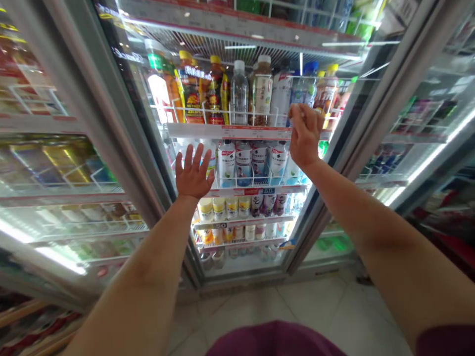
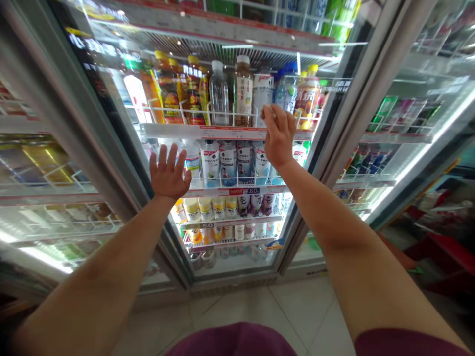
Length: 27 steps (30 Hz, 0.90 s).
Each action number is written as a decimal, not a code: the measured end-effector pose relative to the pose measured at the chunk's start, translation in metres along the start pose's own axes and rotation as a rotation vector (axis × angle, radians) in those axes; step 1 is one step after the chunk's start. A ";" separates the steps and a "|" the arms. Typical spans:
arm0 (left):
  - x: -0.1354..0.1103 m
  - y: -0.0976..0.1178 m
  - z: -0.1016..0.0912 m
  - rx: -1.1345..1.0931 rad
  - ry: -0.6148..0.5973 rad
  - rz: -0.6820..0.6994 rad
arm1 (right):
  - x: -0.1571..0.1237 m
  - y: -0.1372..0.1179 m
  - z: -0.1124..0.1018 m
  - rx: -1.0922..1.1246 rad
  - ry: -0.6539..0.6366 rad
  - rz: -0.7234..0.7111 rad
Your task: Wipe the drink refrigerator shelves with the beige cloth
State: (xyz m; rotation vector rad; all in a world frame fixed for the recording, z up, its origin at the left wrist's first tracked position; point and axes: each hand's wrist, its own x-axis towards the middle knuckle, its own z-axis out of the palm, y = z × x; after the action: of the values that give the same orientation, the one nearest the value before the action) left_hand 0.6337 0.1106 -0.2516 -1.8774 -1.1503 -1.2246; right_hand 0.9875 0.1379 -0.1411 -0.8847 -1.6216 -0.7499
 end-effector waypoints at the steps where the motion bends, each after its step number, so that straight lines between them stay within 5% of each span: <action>1: 0.000 0.000 0.000 -0.012 -0.008 -0.009 | 0.004 -0.004 0.001 0.003 -0.009 0.006; 10: 0.002 0.004 -0.001 0.044 0.028 0.032 | 0.001 -0.051 0.011 -0.005 -0.173 -0.191; 16: 0.001 0.004 -0.002 0.030 0.032 0.034 | 0.020 -0.071 0.021 0.003 -0.096 -0.154; 21: 0.002 0.004 -0.003 0.012 -0.004 0.006 | 0.002 -0.096 0.027 0.015 -0.338 -0.394; 27: 0.000 0.004 -0.003 0.055 0.026 0.051 | 0.030 -0.118 0.041 0.087 -0.221 -0.313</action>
State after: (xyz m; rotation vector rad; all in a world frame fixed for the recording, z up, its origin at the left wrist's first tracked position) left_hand 0.6365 0.1068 -0.2504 -1.8343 -1.1052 -1.1748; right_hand 0.8619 0.1159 -0.1234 -0.6763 -2.0037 -0.8107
